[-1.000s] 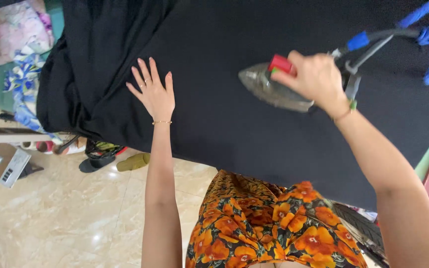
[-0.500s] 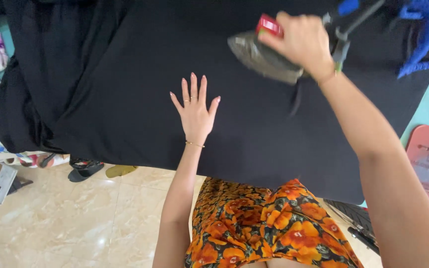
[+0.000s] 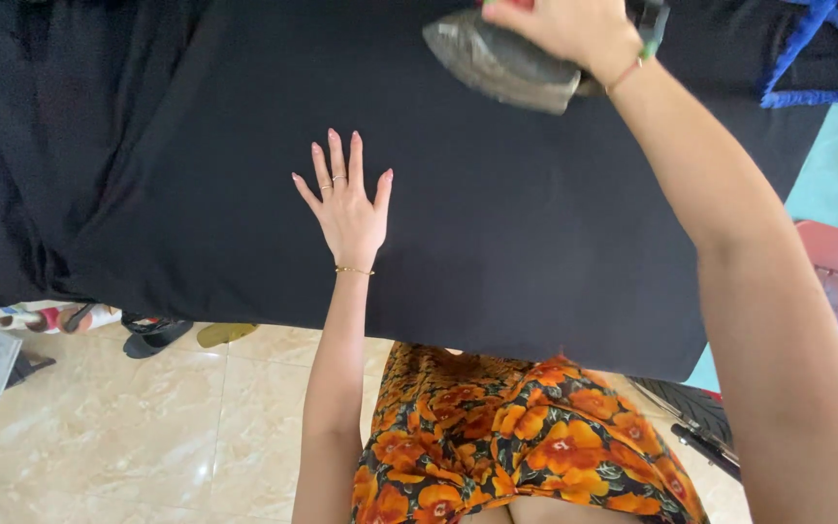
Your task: Ironing a black piece of clothing on an ironing board using a steam iron.
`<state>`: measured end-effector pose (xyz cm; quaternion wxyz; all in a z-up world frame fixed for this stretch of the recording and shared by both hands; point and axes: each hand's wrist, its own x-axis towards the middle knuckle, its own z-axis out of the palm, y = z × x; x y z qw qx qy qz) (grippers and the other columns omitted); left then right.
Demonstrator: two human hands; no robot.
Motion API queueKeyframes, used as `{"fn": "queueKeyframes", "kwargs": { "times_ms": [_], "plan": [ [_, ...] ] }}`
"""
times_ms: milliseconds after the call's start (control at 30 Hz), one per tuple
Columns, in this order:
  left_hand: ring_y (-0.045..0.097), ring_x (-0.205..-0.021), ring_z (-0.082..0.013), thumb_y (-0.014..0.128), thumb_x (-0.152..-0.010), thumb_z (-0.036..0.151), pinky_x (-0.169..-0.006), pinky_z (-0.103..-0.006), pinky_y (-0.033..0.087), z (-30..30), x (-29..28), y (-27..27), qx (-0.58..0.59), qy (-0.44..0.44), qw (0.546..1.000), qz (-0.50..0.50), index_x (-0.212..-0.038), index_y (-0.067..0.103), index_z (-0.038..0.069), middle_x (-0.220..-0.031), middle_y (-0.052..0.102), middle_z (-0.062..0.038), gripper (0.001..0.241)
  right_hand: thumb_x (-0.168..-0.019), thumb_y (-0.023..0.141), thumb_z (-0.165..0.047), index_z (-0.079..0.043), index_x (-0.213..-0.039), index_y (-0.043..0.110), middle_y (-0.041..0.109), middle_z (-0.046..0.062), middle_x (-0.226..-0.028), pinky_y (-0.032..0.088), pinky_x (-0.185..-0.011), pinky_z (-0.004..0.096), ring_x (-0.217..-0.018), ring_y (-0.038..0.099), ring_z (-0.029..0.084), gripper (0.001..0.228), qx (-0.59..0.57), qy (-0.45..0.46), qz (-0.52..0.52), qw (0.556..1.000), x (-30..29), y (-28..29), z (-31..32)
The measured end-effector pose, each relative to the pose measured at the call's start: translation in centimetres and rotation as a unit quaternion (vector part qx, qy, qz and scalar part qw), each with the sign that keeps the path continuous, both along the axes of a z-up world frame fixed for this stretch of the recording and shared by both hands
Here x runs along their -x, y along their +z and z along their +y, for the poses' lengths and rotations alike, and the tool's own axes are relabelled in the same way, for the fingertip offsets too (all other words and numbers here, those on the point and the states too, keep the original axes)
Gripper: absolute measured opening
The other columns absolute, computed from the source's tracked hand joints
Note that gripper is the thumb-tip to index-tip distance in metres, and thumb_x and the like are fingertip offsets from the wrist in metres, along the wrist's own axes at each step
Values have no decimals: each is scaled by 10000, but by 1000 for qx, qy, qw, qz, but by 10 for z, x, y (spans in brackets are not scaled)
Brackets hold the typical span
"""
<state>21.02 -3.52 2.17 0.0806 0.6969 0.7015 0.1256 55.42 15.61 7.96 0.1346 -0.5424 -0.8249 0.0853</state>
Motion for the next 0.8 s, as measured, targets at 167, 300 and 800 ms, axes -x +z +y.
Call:
{"fn": "queueKeyframes", "kwargs": {
  "times_ms": [167,300,800],
  "plan": [
    [143,-1568,-310,409,-1051,609,-1231,-658,38,0,3,-5,8,-5,1000,-10,-1616,358,232,-1700,235,-70,681,-1047,648,-659,-74,-906,668,648,153,-670,553,-612,430,-635,683,334,602,-89,78,-128,985,23,66,-113],
    [140,-1573,-300,431,-1064,595,-1236,-655,33,-1,2,-5,-15,-6,1000,6,-1615,380,217,-1699,249,-77,670,-977,618,-635,-66,-879,639,607,108,-545,529,-538,382,-481,624,273,577,17,81,-146,986,22,85,-195],
    [174,-1567,-331,429,-1078,589,-1223,-670,36,6,3,-15,-25,-4,999,34,-1622,389,214,-1698,256,-100,661,-1043,685,-625,-92,-845,651,611,95,-621,535,-611,392,-616,644,292,570,-136,-4,-158,978,-67,57,-147]
  ]
}}
